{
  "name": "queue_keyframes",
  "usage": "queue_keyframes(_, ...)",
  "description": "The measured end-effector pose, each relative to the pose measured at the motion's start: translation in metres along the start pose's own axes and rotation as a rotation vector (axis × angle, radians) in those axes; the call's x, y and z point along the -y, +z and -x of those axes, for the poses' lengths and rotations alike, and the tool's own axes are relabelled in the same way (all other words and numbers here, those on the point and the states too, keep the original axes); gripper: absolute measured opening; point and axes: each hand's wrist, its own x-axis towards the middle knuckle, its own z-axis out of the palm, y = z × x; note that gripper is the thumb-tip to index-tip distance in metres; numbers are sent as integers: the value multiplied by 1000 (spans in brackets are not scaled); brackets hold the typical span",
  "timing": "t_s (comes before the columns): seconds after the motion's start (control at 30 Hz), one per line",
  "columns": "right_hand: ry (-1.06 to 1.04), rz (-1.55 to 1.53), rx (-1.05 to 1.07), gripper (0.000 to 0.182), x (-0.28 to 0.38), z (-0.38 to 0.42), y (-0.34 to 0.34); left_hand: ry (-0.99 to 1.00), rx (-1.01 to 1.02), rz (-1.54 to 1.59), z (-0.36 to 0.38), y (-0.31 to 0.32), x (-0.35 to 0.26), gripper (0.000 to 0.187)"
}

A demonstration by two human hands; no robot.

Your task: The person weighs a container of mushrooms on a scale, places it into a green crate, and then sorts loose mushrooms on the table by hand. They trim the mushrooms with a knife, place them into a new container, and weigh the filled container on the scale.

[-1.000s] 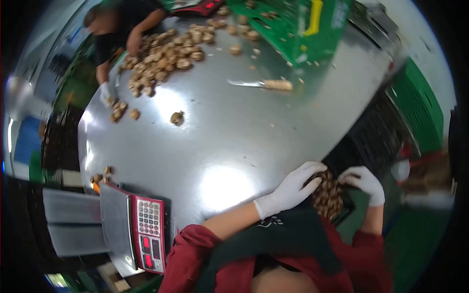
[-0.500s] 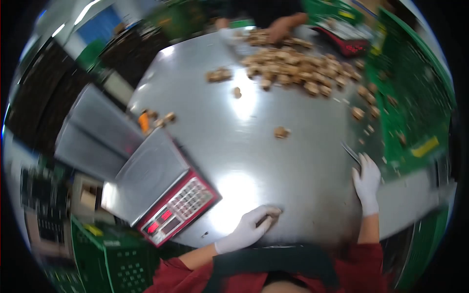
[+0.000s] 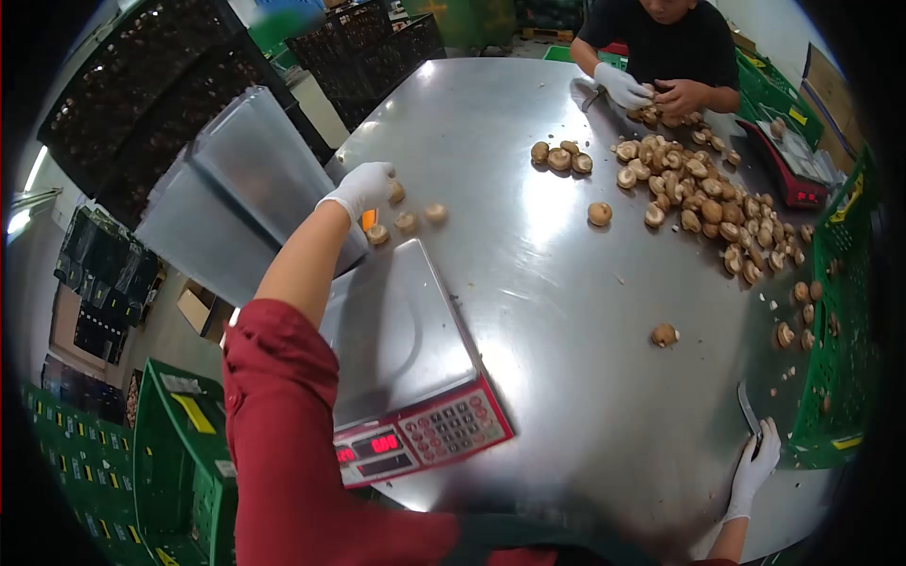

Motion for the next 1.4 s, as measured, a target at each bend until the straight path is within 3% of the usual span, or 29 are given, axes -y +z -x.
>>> queue_keyframes(0.13, 1, 30, 34, 36, -1, -1, -1, -45, -6, -175, -47, 48, 35, 50)
queue_keyframes(0.27, -22, 68, 68, 37, 4, -2, -7, 62, 127, -222, -95, 103, 76, 56)
queue_keyframes(0.37, -21, 63, 75, 38, 2, -2, -5, 40, 101, 374, -104, 93, 64, 66)
queue_keyframes(0.4, -21, 57, 73, 38, -1, -1, -3, -123, 157, 922, -83, 67, 33, 60)
queue_keyframes(0.47, 8, 11, 49, 40, -6, -1, 0, -8, 357, 1401, -70, 43, 13, 53)
queue_keyframes(0.57, 57, -85, -56, 44, -2, 0, 3, 97, 569, 1684, -32, 9, -36, 54)
queue_keyframes(0.67, -14, -102, -191, 48, 69, -24, -20, 259, 806, 1719, 7, -18, -69, 60)
queue_keyframes(0.7, -99, -255, -190, 49, 94, -35, -26, 275, 859, 1730, 16, -22, -79, 62)
queue_keyframes(0.77, -55, -564, -128, 49, 156, -48, -36, 307, 970, 1750, 33, -28, -99, 66)
queue_keyframes(0.8, -180, -446, -112, 49, 181, -56, -44, 358, 995, 1688, 44, -35, -112, 69)
queue_keyframes(0.9, -301, -759, 60, 54, 262, -76, -59, 365, 1070, 1606, 69, -43, -142, 70)
queue_keyframes(0.93, -362, -839, 115, 58, 285, -81, -61, 429, 1172, 1640, 77, -48, -151, 52)
queue_keyframes(1.03, -419, -1193, 175, 72, 349, -86, -60, 435, 1047, 1380, 117, -42, -186, 57)
queue_keyframes(1.13, -560, -1370, 222, 77, 397, -81, -58, 443, 1103, 1507, 174, -18, -214, 42)
queue_keyframes(1.17, -600, -1337, 240, 75, 402, -80, -58, 415, 1261, 1335, 177, -25, -223, 44)
queue_keyframes(1.23, -656, -1248, 272, 73, 397, -78, -62, 491, 1078, 1119, 181, -40, -212, 50)
queue_keyframes(1.3, -505, -1203, 306, 67, 381, -76, -55, 416, 762, 747, 184, -72, -181, 51)
queue_keyframes(1.33, -407, -1191, 334, 65, 371, -77, -50, 466, 526, 393, 186, -108, -160, 44)
queue_keyframes(1.4, -232, -1121, 391, 61, 343, -72, -40, 148, -76, -35, 203, -164, -117, 36)
